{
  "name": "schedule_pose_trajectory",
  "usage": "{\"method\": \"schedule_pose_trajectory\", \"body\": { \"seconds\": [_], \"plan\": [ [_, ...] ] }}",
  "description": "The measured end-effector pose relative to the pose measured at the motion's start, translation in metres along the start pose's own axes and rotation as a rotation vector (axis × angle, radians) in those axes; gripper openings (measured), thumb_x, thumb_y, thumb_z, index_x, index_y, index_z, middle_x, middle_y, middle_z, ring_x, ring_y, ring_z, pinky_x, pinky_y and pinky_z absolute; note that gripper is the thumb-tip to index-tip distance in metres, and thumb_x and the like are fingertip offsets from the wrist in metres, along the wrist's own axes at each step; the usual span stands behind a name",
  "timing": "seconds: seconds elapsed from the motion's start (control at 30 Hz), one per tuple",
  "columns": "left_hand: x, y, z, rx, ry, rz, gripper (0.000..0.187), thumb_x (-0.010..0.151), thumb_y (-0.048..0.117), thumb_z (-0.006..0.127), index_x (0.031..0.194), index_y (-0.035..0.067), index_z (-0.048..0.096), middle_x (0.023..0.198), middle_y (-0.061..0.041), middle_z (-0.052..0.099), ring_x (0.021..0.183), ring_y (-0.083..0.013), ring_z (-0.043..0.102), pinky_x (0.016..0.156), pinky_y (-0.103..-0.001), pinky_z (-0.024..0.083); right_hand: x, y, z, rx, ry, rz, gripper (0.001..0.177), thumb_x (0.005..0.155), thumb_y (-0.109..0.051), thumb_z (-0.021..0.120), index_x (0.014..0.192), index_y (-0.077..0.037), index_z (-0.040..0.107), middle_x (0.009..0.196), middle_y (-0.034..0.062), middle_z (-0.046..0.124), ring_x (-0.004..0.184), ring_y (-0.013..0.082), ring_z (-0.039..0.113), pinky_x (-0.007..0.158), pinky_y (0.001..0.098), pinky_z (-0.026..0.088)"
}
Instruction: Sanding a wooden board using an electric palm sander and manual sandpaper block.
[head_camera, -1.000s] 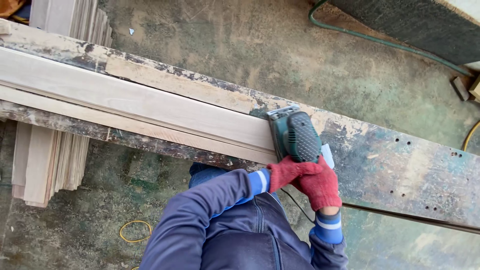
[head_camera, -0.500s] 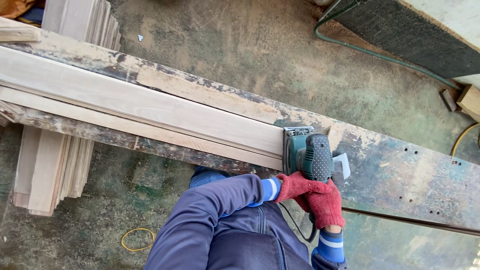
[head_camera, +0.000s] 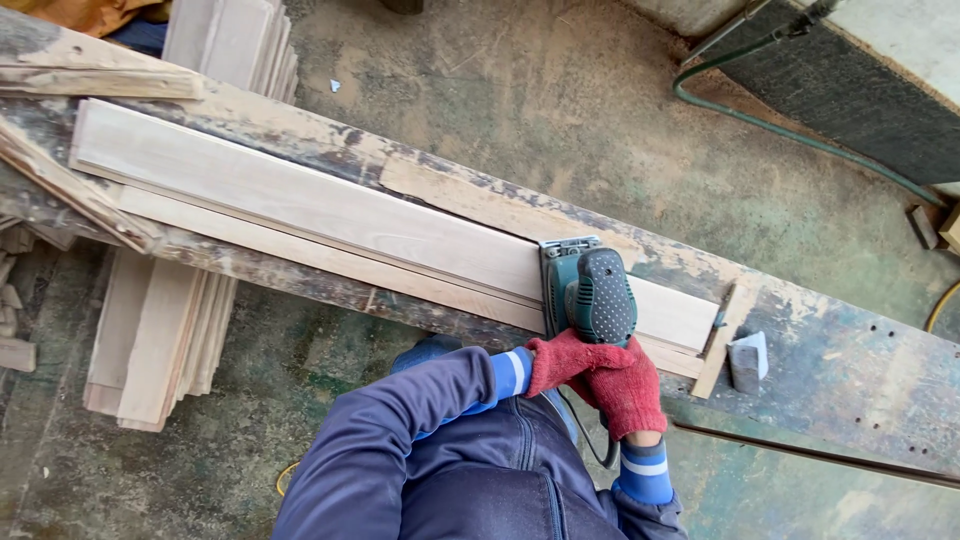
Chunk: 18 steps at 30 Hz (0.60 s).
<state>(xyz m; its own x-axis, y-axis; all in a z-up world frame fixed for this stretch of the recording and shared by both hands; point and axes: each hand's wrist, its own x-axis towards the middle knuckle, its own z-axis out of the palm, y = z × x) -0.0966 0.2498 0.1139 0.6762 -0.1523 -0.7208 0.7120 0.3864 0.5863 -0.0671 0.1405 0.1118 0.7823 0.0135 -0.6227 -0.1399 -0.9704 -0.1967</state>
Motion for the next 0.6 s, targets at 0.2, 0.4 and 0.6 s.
{"method": "schedule_pose_trajectory", "body": {
  "seconds": [0.2, 0.4, 0.6],
  "plan": [
    [0.005, -0.035, -0.067, -0.394, 0.084, 0.079, 0.085, 0.062, 0.027, 0.099, 0.134, -0.002, 0.064, 0.137, -0.023, 0.064, 0.129, -0.0386, 0.060, 0.109, -0.044, 0.052, -0.038, -0.095, 0.004, -0.034, -0.050, -0.118, 0.047, 0.088, -0.037, 0.049, 0.115, -0.002, 0.066, 0.106, 0.0312, 0.072, 0.113, 0.0513, 0.066, 0.099, 0.0590, 0.053],
    [0.007, -0.064, -0.149, -0.570, 0.100, 0.057, 0.073, 0.072, 0.030, 0.097, 0.135, 0.007, 0.067, 0.120, -0.014, 0.073, 0.106, -0.0249, 0.073, 0.096, -0.034, 0.058, -0.019, -0.142, 0.056, -0.202, -0.090, -0.274, 0.053, 0.083, -0.044, 0.034, 0.119, -0.018, 0.064, 0.096, 0.0219, 0.074, 0.105, 0.0452, 0.071, 0.090, 0.0535, 0.057],
    [0.031, -0.123, -0.235, -0.729, 0.085, -0.022, 0.054, 0.086, 0.035, 0.084, 0.134, 0.015, 0.069, 0.117, -0.008, 0.075, 0.098, -0.0187, 0.076, 0.088, -0.029, 0.062, -0.017, -0.178, 0.090, -0.195, -0.090, -0.292, 0.052, 0.084, -0.048, 0.033, 0.119, -0.024, 0.063, 0.095, 0.0163, 0.075, 0.105, 0.0429, 0.071, 0.088, 0.0511, 0.058]
  ]
}}
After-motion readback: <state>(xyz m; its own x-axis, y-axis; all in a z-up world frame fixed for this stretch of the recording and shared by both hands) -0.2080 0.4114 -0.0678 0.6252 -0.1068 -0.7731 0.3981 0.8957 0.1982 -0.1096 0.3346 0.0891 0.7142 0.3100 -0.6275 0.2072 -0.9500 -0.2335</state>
